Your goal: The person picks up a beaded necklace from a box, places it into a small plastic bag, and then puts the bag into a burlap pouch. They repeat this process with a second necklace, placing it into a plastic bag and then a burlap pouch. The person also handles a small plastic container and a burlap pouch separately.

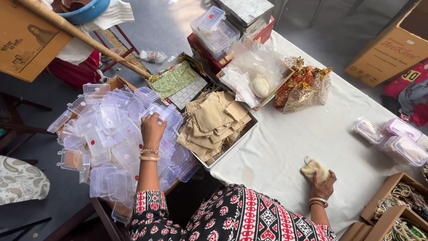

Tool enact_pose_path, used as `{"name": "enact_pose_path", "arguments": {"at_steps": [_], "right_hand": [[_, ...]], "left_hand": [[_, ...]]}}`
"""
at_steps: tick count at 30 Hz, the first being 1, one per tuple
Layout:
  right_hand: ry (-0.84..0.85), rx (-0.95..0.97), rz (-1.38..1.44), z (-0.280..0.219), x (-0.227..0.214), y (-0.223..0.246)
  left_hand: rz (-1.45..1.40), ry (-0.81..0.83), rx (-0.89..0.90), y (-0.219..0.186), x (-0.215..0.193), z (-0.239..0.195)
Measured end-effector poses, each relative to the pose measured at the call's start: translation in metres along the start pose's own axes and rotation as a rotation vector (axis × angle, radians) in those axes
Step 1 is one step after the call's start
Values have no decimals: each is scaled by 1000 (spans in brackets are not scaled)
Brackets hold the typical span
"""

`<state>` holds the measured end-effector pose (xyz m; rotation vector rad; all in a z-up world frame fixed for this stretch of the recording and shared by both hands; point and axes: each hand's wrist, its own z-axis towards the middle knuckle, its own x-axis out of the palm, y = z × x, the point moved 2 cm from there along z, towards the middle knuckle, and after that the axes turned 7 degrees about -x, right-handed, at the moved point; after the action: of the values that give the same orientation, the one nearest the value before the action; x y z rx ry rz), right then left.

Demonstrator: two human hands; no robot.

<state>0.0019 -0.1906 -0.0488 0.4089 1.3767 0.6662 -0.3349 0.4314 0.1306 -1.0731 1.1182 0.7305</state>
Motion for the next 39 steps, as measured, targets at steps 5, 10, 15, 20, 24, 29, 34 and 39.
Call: {"name": "enact_pose_path", "arguments": {"at_steps": [5, 10, 15, 20, 24, 29, 34, 39], "right_hand": [[-48, 35, 61, -3, 1, -1], [-140, 295, 532, -26, 0, -15], [-129, 453, 971, -61, -17, -17], [-136, 433, 1026, -60, -50, 13], [18, 349, 975, -32, -46, 44], [134, 345, 939, 12, -9, 54], [182, 191, 371, 30, 19, 53], [143, 21, -69, 31, 25, 60]], "left_hand": [[-36, 17, 449, -102, -95, -54], [-239, 174, 822, -201, -71, -97], [-450, 372, 1304, -292, 31, -154], [-479, 546, 1490, -342, 183, -201], [-477, 531, 1564, -369, 241, -231], [-425, 648, 1557, -383, 244, -240], [-386, 736, 1513, -368, 272, -236], [-384, 970, 1178, -357, 276, -238]]}}
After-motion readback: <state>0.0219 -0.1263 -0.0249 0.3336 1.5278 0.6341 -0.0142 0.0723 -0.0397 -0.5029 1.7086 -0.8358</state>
